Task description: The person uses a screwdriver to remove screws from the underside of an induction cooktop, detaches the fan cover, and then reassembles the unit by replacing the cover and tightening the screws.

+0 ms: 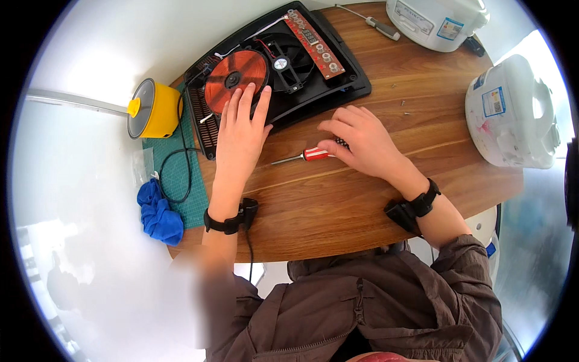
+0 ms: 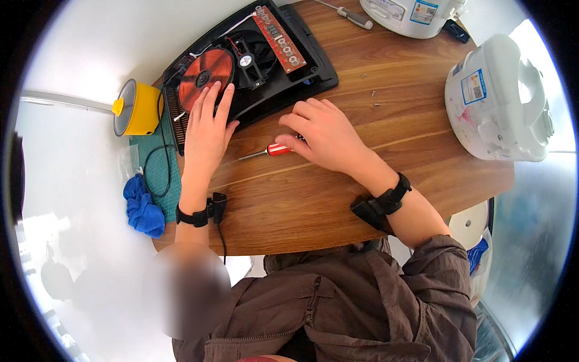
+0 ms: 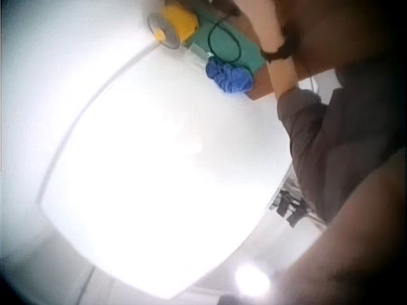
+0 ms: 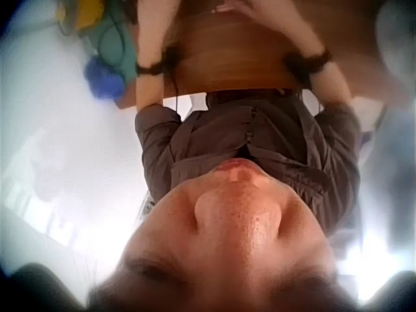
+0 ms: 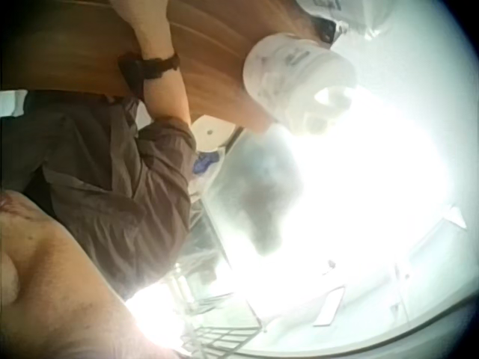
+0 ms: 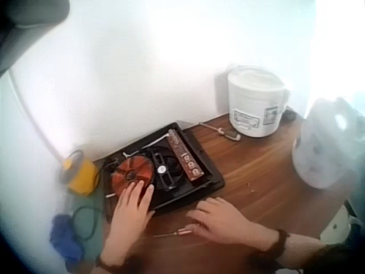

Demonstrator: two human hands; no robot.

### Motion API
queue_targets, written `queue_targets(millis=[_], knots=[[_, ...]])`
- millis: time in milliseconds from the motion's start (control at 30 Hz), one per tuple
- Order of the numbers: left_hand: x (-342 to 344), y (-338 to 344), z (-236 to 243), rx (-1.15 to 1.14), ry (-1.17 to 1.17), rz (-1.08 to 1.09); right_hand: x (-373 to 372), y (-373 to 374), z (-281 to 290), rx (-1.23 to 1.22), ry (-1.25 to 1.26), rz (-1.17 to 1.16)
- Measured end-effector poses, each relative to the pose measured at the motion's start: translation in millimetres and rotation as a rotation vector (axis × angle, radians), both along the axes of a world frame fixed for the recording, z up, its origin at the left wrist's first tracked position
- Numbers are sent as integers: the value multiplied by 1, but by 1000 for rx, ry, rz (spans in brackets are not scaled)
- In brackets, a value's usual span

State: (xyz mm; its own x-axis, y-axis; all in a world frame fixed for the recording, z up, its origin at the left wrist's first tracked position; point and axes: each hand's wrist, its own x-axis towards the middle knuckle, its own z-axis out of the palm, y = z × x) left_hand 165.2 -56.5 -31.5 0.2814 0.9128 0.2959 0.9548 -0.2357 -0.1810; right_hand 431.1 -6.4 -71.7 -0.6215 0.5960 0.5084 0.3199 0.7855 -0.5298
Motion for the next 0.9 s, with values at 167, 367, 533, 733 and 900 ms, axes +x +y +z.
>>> queue_targets(millis=[167, 367, 533, 733, 900], knots=[[2, 0, -1, 11, 3, 8, 4, 1, 8, -244, 229, -184], [-1, 1, -2, 31, -32, -20, -5, 35, 14, -61, 306, -479], [-3, -2, -3, 47, -88, -29, -7, 73, 8, -597, 256, -393], [5, -1, 3, 84, -85, -11, -19, 73, 9, -823, 422, -423], [9, 4, -2, 162, -52, 71, -24, 71, 28, -716, 440, -377]])
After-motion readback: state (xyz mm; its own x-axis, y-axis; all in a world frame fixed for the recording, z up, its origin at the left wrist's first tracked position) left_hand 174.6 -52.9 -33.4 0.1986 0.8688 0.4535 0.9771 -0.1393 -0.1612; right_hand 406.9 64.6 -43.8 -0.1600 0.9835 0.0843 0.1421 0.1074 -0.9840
